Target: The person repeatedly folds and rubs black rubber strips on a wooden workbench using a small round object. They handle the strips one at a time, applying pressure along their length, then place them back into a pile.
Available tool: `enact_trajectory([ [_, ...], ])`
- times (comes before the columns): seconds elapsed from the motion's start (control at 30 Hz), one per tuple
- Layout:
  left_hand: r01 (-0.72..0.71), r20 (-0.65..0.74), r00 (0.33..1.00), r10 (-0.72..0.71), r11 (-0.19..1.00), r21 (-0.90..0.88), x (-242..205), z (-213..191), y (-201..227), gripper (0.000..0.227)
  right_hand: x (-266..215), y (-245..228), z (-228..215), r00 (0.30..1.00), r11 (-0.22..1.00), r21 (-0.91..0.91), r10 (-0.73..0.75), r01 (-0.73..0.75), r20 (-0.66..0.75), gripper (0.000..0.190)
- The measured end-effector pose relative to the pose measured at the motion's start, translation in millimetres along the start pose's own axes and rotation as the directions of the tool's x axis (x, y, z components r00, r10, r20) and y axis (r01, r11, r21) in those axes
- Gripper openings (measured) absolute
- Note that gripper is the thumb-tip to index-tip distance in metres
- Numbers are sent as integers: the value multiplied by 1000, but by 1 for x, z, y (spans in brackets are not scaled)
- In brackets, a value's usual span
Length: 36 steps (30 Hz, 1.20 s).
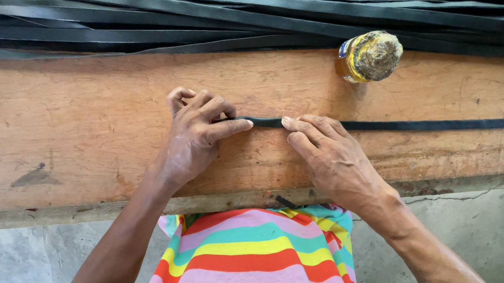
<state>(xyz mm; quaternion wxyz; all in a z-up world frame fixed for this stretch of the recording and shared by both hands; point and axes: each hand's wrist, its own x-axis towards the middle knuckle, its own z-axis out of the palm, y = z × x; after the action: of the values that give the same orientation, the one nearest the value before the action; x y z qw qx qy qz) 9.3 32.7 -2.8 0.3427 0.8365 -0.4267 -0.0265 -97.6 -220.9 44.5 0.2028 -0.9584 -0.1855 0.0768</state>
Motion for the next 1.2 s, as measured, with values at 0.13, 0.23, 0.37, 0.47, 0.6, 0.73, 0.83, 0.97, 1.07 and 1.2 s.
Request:
enact_trajectory([
  [0.13,-4,-11,1000,4,1000,-13,1,1,-1,51,1,2,-1,1000,1000,9,-4,4,15,41],
  [0.23,-5,-4,1000,5,1000,-12,0,0,-1,50,2,2,-2,1000,1000,19,-3,2,24,44],
  [0.37,-4,5,1000,4,1000,-23,0,1,-1,49,6,1,-3,999,999,31,10,-11,33,59],
  [0.47,-8,1,1000,8,1000,-5,0,1,-2,48,10,-2,-1,996,998,43,42,-46,82,64],
  [0.6,6,12,1000,-6,1000,-10,0,2,-3,47,17,-10,4,996,978,-187,-84,90,43,65],
  [0.73,10,7,1000,-10,1000,-3,-1,1,-1,41,26,-24,15,983,960,-219,-163,177,80,50],
  [0.83,-12,-23,1000,12,1000,6,-3,-7,-1,43,30,-27,14,984,972,-183,-125,147,125,41],
  [0.97,-7,-51,999,7,1000,2,-7,-17,-10,50,26,-21,8,992,992,-34,-119,121,44,36],
  [1.07,9,-43,999,-9,1000,-11,-13,-21,-14,51,26,-20,8,994,994,8,-109,108,7,43],
  [1.2,14,-29,999,-15,1000,-13,-14,-22,-15,53,27,-21,8,996,996,30,-88,88,-7,41],
])
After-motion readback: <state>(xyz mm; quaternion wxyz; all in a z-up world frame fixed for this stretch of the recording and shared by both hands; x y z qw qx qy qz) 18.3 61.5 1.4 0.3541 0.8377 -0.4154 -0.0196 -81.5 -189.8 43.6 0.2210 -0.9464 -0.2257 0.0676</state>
